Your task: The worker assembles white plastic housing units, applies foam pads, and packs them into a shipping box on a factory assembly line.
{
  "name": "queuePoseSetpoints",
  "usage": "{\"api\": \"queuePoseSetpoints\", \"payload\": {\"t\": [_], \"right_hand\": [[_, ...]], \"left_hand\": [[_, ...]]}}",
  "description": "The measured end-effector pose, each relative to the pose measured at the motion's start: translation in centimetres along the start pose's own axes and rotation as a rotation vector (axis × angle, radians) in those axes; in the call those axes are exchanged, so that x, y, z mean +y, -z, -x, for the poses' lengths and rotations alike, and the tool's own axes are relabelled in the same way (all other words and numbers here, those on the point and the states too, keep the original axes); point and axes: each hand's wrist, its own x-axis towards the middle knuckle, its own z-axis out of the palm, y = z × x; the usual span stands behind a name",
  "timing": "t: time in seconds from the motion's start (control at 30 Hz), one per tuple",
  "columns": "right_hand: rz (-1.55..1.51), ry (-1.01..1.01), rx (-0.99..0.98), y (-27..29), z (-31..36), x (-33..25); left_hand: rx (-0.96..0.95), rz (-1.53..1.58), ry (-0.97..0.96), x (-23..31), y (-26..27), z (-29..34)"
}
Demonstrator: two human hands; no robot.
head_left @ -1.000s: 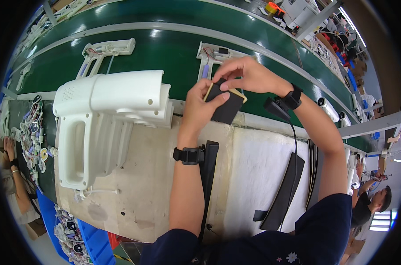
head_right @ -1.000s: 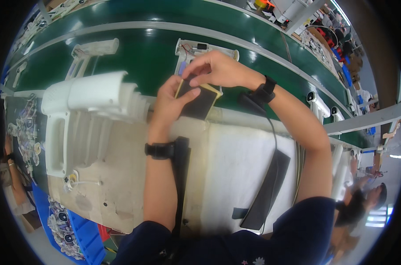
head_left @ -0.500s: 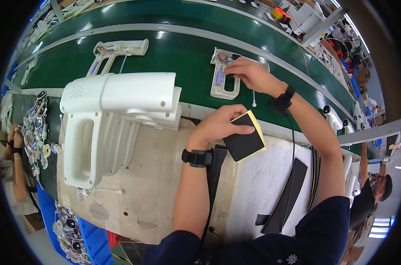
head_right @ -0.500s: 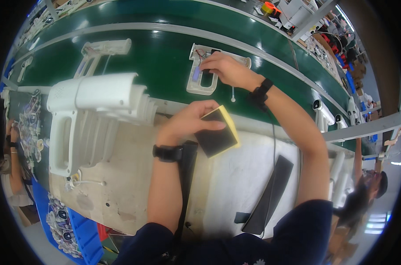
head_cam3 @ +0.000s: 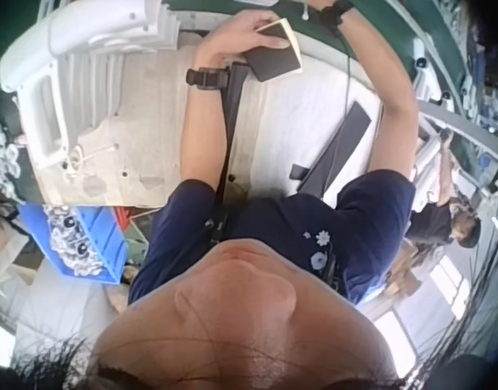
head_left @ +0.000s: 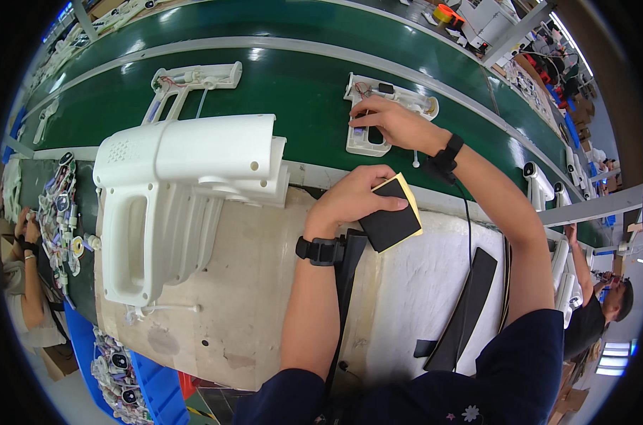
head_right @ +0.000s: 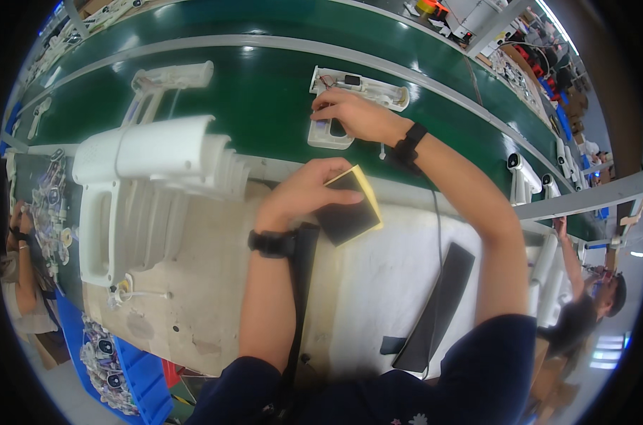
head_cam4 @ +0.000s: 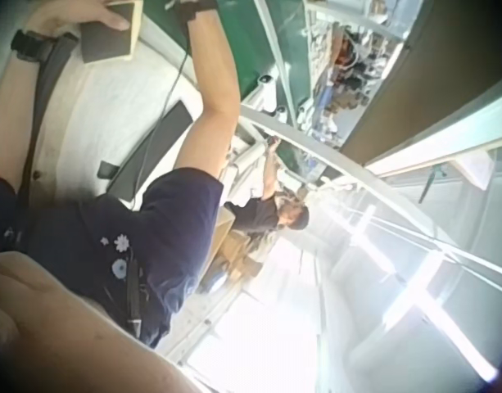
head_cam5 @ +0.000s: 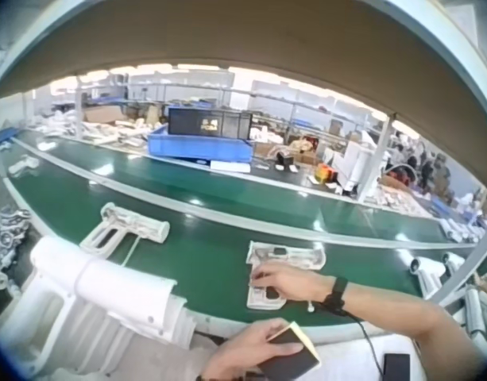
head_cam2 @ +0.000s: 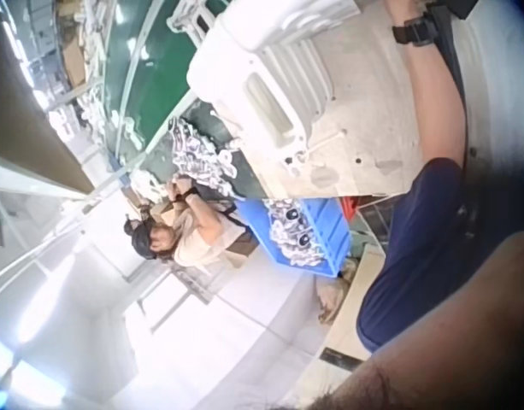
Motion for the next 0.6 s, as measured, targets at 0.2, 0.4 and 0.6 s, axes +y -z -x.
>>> {"api": "queuePoseSetpoints", "payload": {"t": [0.2,0.4,0.6], "right_hand": [[0.031,-0.008,0.159,4.4,-1.4,-3.6],[-0.212,0.316,0.508,6.8,-10.5,-18.2],[0.063,0.152,0.414,3.3,-14.5,-22.6]], "left_hand": [[-0.028,0.003,-0.002,0.0,-0.5,-0.3],[0.199,-0.205,-0.337,-5.1,0.1,-0.8],[0.092,-0.293,-0.191,-5.2,0.3,-1.9]]}}
